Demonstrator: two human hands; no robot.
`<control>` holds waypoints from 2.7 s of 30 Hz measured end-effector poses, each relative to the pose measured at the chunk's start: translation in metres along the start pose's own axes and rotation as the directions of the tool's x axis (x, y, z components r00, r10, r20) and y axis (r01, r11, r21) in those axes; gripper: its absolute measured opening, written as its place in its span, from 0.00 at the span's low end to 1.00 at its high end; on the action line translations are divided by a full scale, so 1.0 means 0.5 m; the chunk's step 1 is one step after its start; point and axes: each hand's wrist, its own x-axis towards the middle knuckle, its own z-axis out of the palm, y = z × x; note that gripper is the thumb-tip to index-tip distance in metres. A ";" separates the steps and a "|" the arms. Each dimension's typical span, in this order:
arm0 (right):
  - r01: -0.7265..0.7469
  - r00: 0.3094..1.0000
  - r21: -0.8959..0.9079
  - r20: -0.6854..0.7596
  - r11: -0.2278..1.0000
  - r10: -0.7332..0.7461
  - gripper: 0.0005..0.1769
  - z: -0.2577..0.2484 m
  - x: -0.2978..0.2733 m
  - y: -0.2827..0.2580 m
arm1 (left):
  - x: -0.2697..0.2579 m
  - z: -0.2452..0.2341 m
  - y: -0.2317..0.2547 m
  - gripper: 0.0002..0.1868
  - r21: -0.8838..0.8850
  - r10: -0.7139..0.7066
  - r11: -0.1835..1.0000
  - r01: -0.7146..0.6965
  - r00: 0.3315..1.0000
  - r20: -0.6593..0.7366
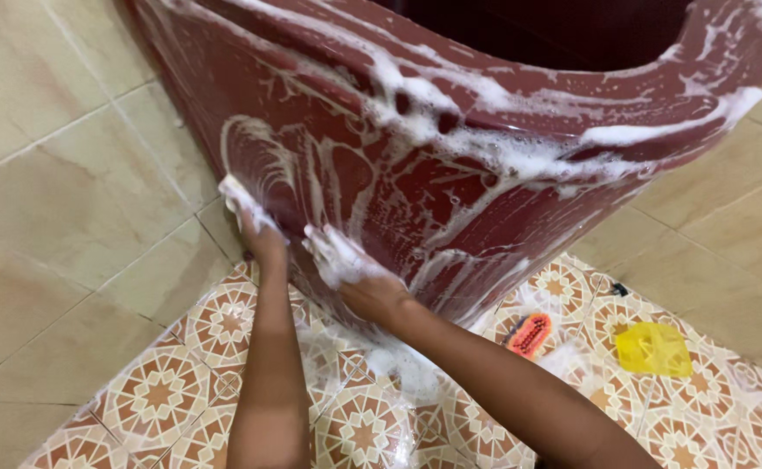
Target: The person scrubs the exterior and rim of a large reddish-brown basin using a soapy sponge and their hands.
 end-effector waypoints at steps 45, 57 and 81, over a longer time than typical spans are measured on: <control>-0.305 0.573 0.931 0.014 0.198 0.819 0.47 0.096 -0.482 -0.127 | -0.631 -0.050 0.517 0.39 -0.019 0.169 0.985 -0.173 0.929 0.329; -0.145 0.311 0.975 -0.117 0.169 0.943 0.23 -0.102 -0.497 0.088 | -0.619 -0.060 0.916 0.30 -0.405 0.588 0.809 -0.426 0.573 0.572; -0.234 0.028 0.904 -0.361 0.357 0.932 0.11 -0.202 -0.566 0.514 | -0.430 0.059 1.257 0.25 -0.071 0.747 0.311 -0.948 0.198 0.635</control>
